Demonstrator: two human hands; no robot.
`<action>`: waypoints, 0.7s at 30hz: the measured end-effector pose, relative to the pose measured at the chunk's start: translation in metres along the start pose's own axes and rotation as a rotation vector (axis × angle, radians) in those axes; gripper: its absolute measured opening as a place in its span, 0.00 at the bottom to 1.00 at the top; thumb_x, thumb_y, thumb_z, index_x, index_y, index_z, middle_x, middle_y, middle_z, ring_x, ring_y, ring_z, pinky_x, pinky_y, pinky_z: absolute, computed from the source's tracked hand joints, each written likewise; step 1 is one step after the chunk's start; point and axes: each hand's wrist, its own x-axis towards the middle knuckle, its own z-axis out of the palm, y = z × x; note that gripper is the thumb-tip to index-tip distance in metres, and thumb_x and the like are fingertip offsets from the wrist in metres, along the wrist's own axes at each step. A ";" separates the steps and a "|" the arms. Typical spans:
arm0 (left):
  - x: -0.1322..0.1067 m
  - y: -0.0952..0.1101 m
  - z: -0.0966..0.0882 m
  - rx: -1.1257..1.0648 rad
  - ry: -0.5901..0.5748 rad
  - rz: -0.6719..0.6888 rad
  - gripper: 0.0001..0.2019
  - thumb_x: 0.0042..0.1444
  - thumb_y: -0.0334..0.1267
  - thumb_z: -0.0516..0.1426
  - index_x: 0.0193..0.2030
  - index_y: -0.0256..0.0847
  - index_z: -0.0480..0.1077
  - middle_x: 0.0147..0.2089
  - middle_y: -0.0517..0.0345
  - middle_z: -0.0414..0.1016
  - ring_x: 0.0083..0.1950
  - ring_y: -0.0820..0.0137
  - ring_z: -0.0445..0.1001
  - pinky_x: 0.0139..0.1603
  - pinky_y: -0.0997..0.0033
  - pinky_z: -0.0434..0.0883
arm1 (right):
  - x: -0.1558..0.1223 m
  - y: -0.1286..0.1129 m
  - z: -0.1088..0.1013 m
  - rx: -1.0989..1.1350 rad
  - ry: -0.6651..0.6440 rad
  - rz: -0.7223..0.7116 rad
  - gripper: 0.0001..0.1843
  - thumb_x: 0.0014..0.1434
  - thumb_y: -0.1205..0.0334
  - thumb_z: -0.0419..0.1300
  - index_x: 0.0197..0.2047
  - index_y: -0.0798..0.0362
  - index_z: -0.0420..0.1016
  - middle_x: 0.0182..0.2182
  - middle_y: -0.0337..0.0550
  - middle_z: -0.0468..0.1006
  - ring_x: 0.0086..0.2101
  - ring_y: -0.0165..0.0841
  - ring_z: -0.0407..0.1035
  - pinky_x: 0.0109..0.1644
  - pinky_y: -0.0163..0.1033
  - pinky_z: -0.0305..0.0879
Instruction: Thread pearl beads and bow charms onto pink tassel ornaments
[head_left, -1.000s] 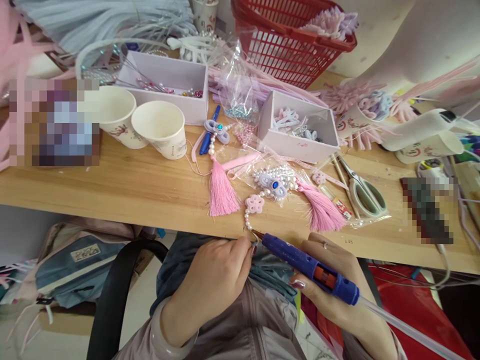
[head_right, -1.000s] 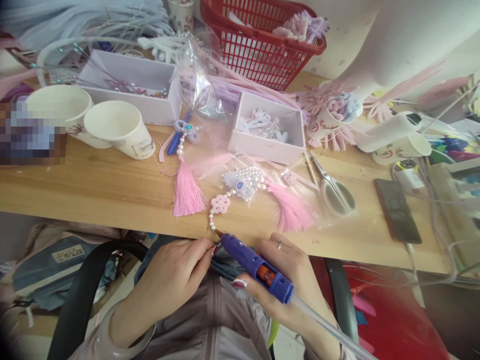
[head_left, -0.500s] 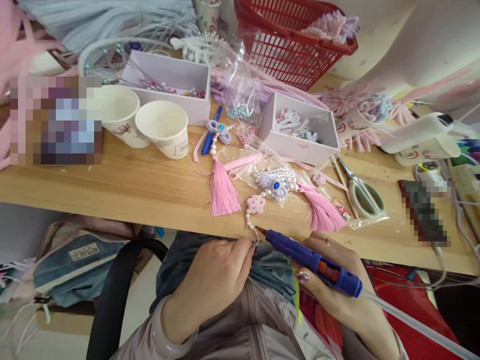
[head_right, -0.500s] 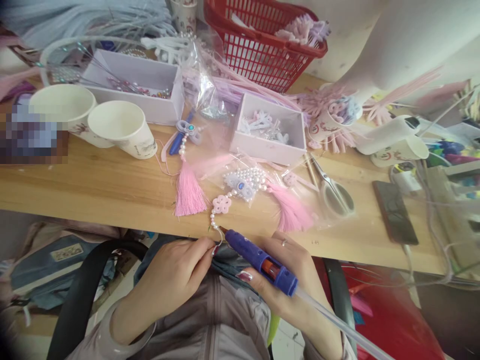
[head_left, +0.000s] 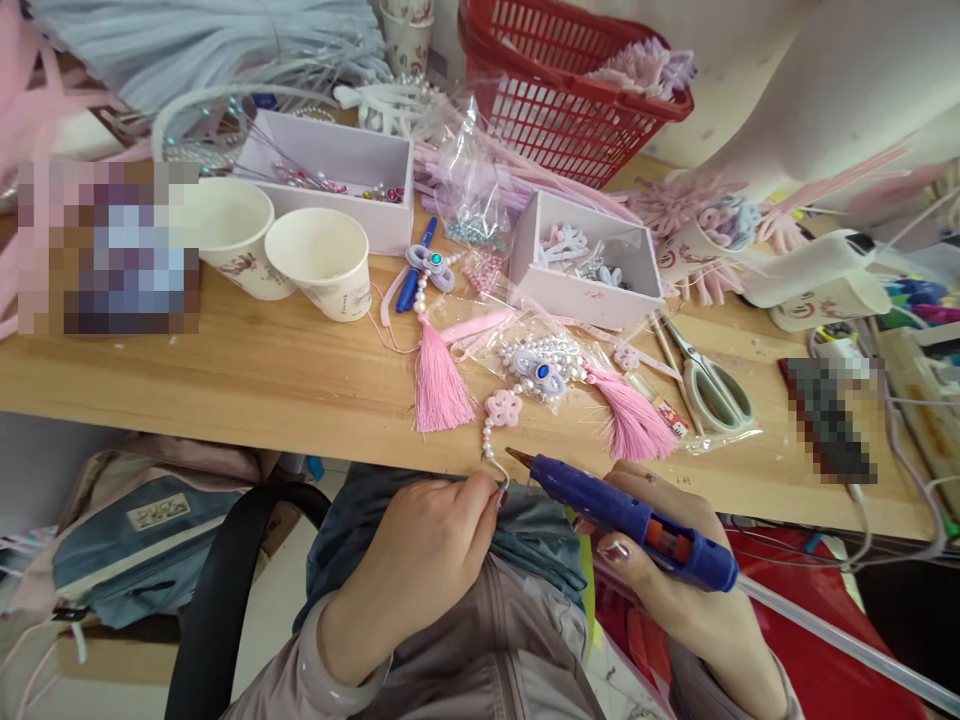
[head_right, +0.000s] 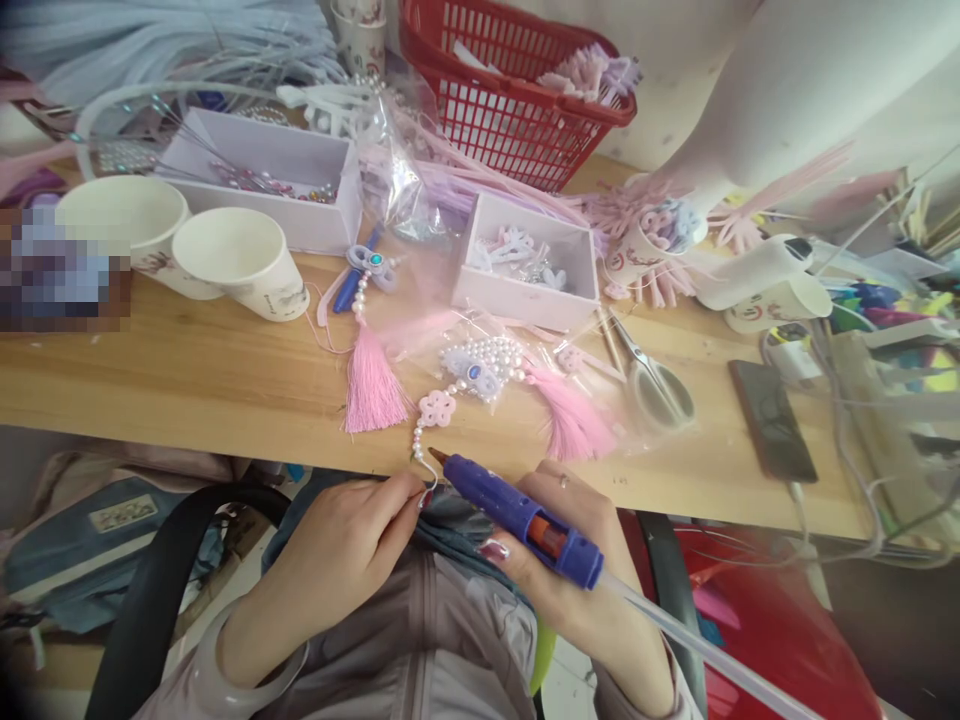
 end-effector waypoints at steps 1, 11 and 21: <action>0.000 0.000 0.000 -0.001 -0.001 0.000 0.11 0.68 0.31 0.48 0.38 0.40 0.71 0.28 0.55 0.81 0.28 0.60 0.80 0.27 0.65 0.68 | 0.000 0.000 -0.001 -0.002 -0.007 0.006 0.25 0.64 0.38 0.58 0.29 0.50 0.75 0.24 0.41 0.74 0.25 0.35 0.69 0.28 0.39 0.62; -0.004 0.008 -0.012 -0.078 0.024 0.013 0.14 0.69 0.33 0.47 0.35 0.40 0.72 0.28 0.57 0.80 0.29 0.63 0.79 0.29 0.67 0.66 | -0.014 0.013 0.007 0.215 0.431 0.225 0.28 0.60 0.34 0.59 0.31 0.51 0.83 0.24 0.46 0.81 0.25 0.39 0.73 0.28 0.41 0.68; 0.039 0.036 -0.109 -0.154 0.077 -0.046 0.14 0.67 0.39 0.49 0.32 0.41 0.69 0.24 0.65 0.69 0.25 0.73 0.66 0.27 0.73 0.58 | -0.015 0.058 -0.068 -0.088 0.794 0.785 0.32 0.56 0.32 0.54 0.32 0.53 0.82 0.25 0.50 0.81 0.26 0.45 0.75 0.32 0.46 0.68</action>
